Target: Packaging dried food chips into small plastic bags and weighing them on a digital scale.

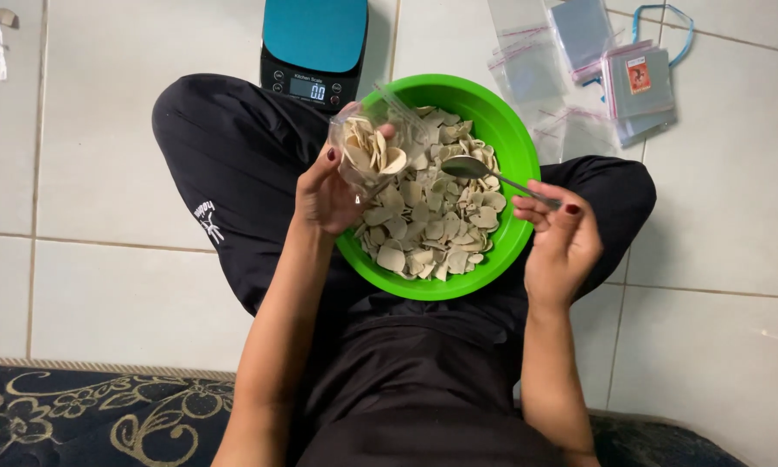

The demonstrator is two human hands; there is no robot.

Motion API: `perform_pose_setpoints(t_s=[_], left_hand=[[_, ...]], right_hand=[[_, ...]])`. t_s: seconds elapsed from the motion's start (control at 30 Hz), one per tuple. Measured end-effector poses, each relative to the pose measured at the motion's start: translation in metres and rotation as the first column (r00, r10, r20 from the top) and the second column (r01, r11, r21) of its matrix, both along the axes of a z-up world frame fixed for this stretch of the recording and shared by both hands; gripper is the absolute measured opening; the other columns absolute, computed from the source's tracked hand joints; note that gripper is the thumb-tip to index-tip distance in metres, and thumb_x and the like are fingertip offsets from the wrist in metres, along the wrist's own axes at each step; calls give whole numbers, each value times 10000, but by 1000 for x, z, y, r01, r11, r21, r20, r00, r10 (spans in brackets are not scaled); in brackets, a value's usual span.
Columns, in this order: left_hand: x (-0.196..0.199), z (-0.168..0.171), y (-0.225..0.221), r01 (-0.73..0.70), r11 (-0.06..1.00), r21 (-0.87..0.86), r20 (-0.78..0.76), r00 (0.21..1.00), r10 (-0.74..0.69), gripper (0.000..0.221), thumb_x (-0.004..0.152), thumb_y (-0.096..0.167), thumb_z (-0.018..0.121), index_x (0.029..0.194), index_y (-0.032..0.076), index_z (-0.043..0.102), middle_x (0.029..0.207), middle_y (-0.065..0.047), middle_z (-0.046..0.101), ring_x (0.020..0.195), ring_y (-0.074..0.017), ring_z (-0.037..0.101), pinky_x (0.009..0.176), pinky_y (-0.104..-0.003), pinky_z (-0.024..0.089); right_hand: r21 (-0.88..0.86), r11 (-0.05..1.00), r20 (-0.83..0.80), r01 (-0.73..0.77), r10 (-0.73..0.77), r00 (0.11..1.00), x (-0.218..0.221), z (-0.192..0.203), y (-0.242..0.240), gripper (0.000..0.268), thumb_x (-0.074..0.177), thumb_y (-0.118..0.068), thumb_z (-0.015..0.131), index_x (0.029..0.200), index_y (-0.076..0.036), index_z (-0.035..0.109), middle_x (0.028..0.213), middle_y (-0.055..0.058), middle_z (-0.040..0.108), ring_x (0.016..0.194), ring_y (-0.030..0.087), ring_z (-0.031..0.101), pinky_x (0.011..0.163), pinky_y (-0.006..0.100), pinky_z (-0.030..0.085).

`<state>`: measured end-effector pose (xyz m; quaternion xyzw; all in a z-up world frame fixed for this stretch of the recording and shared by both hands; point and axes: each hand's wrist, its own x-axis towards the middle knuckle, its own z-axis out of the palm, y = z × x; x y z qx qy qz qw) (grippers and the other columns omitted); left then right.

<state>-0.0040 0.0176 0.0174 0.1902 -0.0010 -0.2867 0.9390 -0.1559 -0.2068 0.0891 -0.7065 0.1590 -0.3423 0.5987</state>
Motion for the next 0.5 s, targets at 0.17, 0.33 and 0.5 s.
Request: perform_pose_setpoints(t_s=[0.17, 0.33, 0.5], left_hand=[[3, -13, 0, 2, 999, 38, 29, 1000, -3, 799, 901, 428, 697, 1581, 146, 386, 1345, -262, 660, 1161, -317, 719, 1061, -507, 557], [4, -13, -2, 11, 999, 32, 11, 1000, -11, 796, 909, 444, 681, 1578, 127, 389, 1329, -286, 658, 1140, -321, 727, 1049, -498, 571], [3, -15, 1, 1, 998, 64, 18, 1000, -2, 798, 894, 448, 697, 1566, 127, 411, 1289, -308, 670, 1144, -323, 726, 1052, -480, 566]], right_hand=[[-25, 997, 19, -72, 73, 997, 27, -40, 11, 400, 1147, -315, 343, 1128, 20, 560, 1204, 252, 679, 935, 262, 737, 806, 309, 626], [-3, 991, 3, -135, 135, 991, 35, -60, 26, 404, 1148, -301, 331, 1059, 29, 546, 1140, 255, 696, 908, 283, 747, 786, 340, 632], [23, 982, -126, -185, 187, 974, 17, -56, 26, 394, 1148, -283, 358, 993, 18, 560, 1050, 263, 716, 769, 275, 746, 665, 334, 629]])
